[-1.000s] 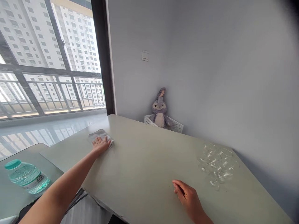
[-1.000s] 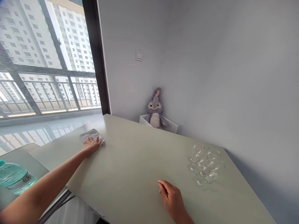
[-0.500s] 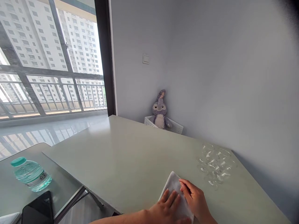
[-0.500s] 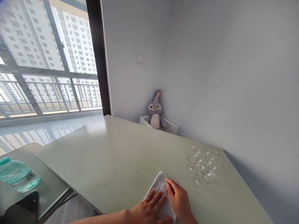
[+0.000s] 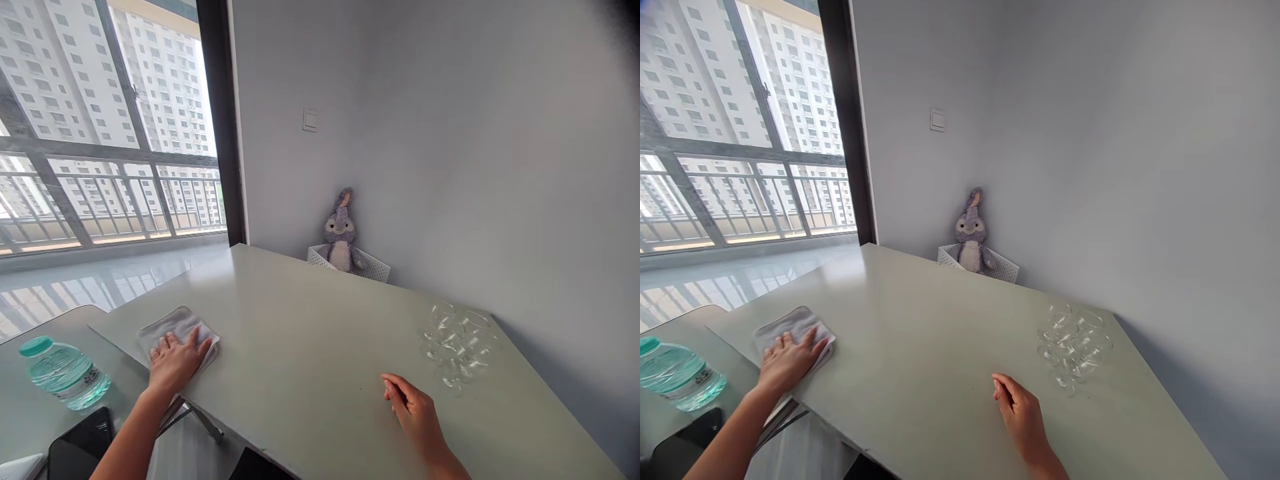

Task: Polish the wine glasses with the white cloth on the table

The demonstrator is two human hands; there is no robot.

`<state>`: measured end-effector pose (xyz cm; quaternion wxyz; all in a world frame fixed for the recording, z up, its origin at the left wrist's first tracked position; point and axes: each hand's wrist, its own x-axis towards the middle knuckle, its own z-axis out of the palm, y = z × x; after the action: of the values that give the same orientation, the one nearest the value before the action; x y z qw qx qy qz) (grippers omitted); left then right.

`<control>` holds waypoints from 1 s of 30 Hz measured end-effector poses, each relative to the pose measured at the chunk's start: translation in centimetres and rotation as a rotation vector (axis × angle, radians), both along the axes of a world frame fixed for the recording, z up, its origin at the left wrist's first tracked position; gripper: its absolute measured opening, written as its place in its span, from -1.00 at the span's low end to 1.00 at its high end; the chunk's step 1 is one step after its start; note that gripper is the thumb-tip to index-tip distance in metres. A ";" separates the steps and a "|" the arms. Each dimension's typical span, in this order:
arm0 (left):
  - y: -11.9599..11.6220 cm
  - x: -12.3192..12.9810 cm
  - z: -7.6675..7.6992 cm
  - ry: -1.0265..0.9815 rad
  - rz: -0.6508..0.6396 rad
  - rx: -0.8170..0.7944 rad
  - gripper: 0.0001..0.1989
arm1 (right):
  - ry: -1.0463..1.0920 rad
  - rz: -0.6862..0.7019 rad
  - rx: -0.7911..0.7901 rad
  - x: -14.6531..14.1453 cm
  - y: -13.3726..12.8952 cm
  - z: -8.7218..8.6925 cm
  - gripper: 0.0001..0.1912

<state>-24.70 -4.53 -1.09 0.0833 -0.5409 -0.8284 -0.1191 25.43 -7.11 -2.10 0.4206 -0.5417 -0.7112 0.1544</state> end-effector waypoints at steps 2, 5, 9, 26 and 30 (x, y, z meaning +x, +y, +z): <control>0.7 0.2 0.0 -0.007 0.029 -0.031 -0.33 | 0.018 0.000 -0.011 -0.4 0.0 0.3 -0.70; 2.0 4.9 -0.3 0.069 -0.235 -0.010 -0.42 | 0.043 0.014 -0.018 -1.1 0.0 0.5 -0.71; 2.6 14.4 -0.8 0.041 -0.646 0.001 -0.47 | 0.110 0.038 -0.047 -1.9 -0.4 1.0 -0.71; 9.0 22.6 1.0 -0.804 -0.726 0.149 -0.73 | -0.460 -0.001 -0.092 -9.7 7.6 1.4 -0.57; 9.8 21.8 -0.2 -0.944 -0.568 0.094 -0.73 | -0.492 -0.228 -0.219 -6.5 14.9 2.5 -0.57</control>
<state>-2.95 5.28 -1.30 -0.3083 -0.6267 -0.5913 -0.4032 18.90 7.84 0.38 0.1891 -0.6813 -0.7057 0.0458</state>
